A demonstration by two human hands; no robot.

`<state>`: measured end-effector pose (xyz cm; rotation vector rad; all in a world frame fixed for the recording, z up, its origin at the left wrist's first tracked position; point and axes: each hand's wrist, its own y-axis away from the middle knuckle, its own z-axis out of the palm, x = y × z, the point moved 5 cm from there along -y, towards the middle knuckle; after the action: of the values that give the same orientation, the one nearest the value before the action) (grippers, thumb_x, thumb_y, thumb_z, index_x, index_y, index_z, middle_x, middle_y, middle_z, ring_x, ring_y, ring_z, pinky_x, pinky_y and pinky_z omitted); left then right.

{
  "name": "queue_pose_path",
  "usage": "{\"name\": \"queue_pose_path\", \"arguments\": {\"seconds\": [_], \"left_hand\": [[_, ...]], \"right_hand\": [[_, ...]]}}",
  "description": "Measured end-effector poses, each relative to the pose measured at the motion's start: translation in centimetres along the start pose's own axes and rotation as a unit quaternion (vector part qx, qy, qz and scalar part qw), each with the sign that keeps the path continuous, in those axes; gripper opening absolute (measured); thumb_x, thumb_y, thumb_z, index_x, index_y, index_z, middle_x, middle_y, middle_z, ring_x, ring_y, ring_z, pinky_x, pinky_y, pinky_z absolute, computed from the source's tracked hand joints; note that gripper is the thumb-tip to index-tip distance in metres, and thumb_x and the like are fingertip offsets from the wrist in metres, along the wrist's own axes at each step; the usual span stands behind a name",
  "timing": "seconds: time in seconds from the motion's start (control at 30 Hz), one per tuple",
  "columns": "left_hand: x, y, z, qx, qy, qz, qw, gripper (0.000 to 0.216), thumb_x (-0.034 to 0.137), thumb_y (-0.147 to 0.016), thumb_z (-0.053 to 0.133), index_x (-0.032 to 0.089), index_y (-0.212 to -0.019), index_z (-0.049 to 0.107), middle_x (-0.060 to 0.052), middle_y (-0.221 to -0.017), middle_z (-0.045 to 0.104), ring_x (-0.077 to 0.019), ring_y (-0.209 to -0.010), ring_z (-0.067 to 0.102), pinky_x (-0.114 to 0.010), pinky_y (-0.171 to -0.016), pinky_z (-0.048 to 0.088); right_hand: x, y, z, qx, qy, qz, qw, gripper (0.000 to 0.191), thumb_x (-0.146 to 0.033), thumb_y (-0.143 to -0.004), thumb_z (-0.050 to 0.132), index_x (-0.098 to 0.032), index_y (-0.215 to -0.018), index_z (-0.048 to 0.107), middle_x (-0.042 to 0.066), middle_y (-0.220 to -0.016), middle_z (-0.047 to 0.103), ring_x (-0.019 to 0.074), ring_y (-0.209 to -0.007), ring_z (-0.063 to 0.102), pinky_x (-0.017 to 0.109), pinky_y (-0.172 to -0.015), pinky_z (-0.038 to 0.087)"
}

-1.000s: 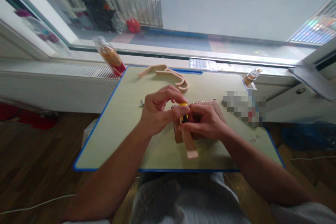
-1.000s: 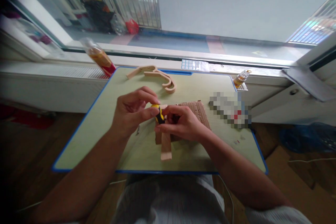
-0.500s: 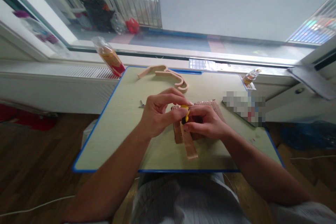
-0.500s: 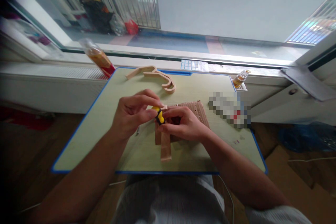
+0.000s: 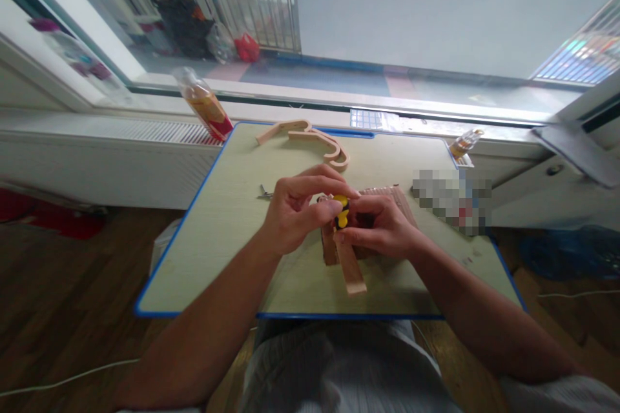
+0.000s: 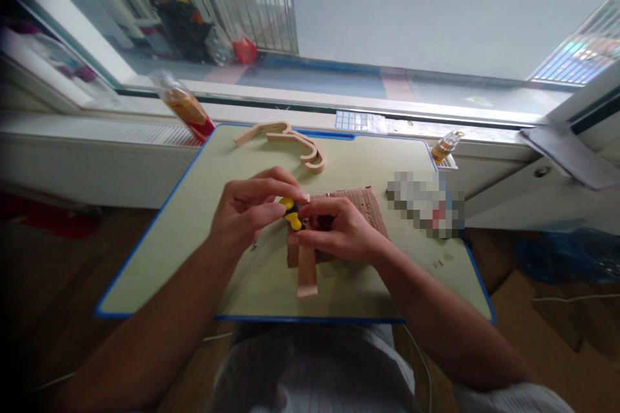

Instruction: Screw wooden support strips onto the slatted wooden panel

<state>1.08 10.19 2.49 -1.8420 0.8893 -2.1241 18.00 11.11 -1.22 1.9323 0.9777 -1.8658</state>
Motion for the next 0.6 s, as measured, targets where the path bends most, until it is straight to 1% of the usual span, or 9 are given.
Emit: {"name": "queue_pose_path", "arguments": {"seconds": [0.13, 0.27, 0.33, 0.43, 0.6], "left_hand": [[-0.28, -0.03, -0.29, 0.019, 0.002, 0.008, 1.000, 0.027, 0.027, -0.083, 0.092, 0.026, -0.110, 0.088, -0.007, -0.097, 0.075, -0.0208, -0.091, 0.064, -0.034, -0.082, 0.053], [-0.38, -0.18, -0.44, 0.038, 0.002, 0.008, 0.999, 0.030, 0.024, -0.074, 0.100, 0.023, -0.099, 0.085, -0.004, -0.089, 0.073, -0.0187, -0.086, 0.062, -0.032, -0.079, 0.049], [-0.32, -0.27, -0.38, 0.039, 0.002, 0.010, 0.999, 0.027, 0.024, -0.075, 0.100, 0.023, -0.096, 0.085, -0.004, -0.089, 0.074, -0.0185, -0.086, 0.063, -0.031, -0.078, 0.050], [-0.15, -0.36, -0.24, 0.035, 0.011, 0.026, 0.999, 0.024, 0.019, -0.078, 0.098, 0.024, -0.098, 0.087, -0.004, -0.092, 0.075, -0.0176, -0.087, 0.065, -0.031, -0.080, 0.052], [-0.15, -0.33, -0.14, 0.020, 0.016, 0.024, 0.999, 0.023, 0.017, -0.082, 0.094, 0.026, -0.104, 0.090, -0.005, -0.097, 0.077, -0.0181, -0.092, 0.068, -0.032, -0.082, 0.053]], "right_hand": [[0.00, -0.01, 0.07, 0.001, 0.000, 0.011, 1.000, 0.026, -0.038, -0.088, 0.092, -0.017, -0.096, 0.080, -0.005, -0.073, 0.051, 0.0103, -0.064, 0.042, 0.026, -0.054, 0.033], [0.17, 0.05, 0.02, 0.004, 0.002, 0.020, 1.000, 0.029, -0.037, -0.087, 0.094, -0.016, -0.103, 0.081, -0.004, -0.076, 0.054, 0.0109, -0.066, 0.046, 0.026, -0.056, 0.036], [0.23, 0.05, 0.00, 0.006, 0.002, 0.020, 1.000, 0.027, -0.036, -0.086, 0.094, -0.016, -0.099, 0.080, -0.005, -0.073, 0.052, 0.0098, -0.063, 0.044, 0.025, -0.054, 0.034], [0.16, -0.01, -0.02, 0.008, 0.003, 0.015, 1.000, 0.027, -0.033, -0.085, 0.095, -0.016, -0.092, 0.077, -0.007, -0.070, 0.050, 0.0082, -0.060, 0.041, 0.024, -0.051, 0.031], [-0.46, -0.08, -0.14, 0.005, 0.012, 0.006, 1.000, 0.023, -0.032, -0.087, 0.092, -0.016, -0.097, 0.080, -0.006, -0.070, 0.052, 0.0087, -0.061, 0.043, 0.024, -0.052, 0.032]]}}
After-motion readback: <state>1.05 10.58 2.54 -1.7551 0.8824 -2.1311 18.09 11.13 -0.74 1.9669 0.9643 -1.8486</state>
